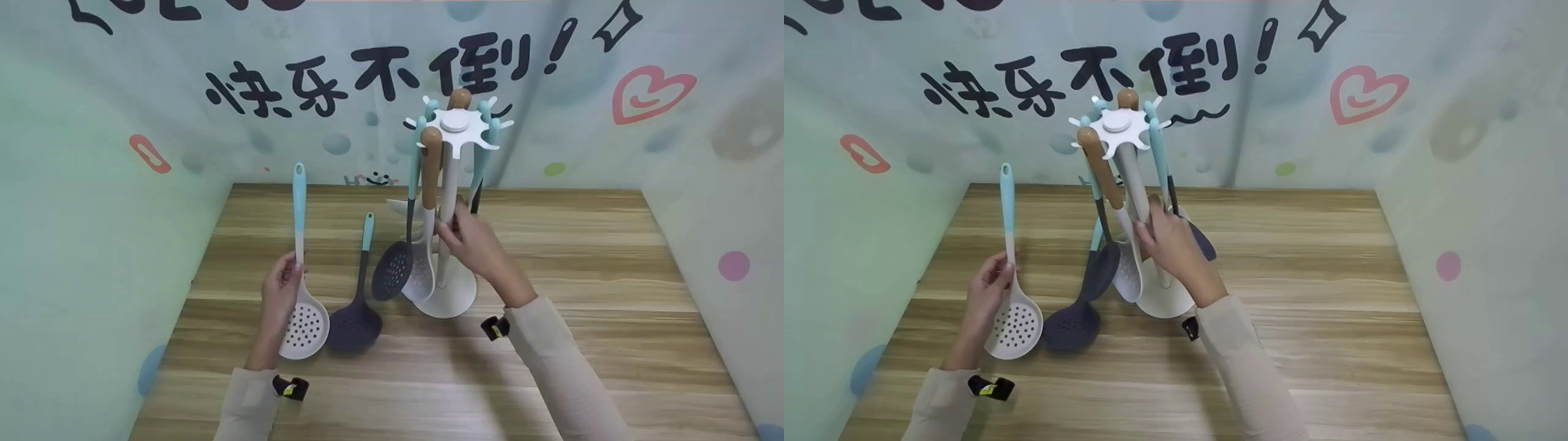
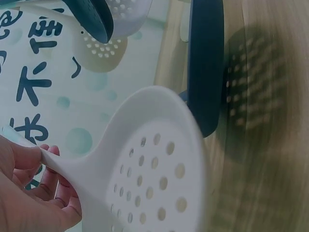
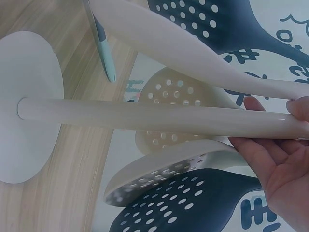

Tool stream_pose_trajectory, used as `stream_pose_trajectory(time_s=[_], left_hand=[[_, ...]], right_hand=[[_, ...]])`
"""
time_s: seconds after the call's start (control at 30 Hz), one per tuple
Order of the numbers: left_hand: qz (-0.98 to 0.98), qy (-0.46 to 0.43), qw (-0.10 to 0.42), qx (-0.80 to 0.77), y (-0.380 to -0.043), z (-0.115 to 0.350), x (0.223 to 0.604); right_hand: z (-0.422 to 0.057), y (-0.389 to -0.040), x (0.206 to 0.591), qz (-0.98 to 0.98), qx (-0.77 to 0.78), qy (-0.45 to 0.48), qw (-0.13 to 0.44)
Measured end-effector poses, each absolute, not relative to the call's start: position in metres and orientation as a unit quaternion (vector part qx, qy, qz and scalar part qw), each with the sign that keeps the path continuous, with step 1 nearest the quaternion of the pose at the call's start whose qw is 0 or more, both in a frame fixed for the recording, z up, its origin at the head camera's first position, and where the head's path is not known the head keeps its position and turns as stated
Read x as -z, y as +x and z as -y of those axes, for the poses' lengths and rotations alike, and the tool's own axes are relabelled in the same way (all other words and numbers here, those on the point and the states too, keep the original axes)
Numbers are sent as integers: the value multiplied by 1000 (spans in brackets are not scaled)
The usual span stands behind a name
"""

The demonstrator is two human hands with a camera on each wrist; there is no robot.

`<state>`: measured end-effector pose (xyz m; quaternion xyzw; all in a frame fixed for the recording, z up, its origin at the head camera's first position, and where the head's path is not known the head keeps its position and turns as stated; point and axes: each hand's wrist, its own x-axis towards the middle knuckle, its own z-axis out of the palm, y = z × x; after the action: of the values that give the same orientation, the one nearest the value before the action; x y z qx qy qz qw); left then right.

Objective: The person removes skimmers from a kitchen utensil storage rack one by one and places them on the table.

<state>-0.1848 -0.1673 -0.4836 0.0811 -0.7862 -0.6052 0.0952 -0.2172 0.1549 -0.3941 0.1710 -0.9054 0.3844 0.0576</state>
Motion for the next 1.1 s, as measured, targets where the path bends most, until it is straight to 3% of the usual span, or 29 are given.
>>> stream_pose_trajectory(time_s=[1.1], left_hand=[[804,128,85,574,-210,166,520]], right_hand=[[-155,-217,394,901,-392,171,68]])
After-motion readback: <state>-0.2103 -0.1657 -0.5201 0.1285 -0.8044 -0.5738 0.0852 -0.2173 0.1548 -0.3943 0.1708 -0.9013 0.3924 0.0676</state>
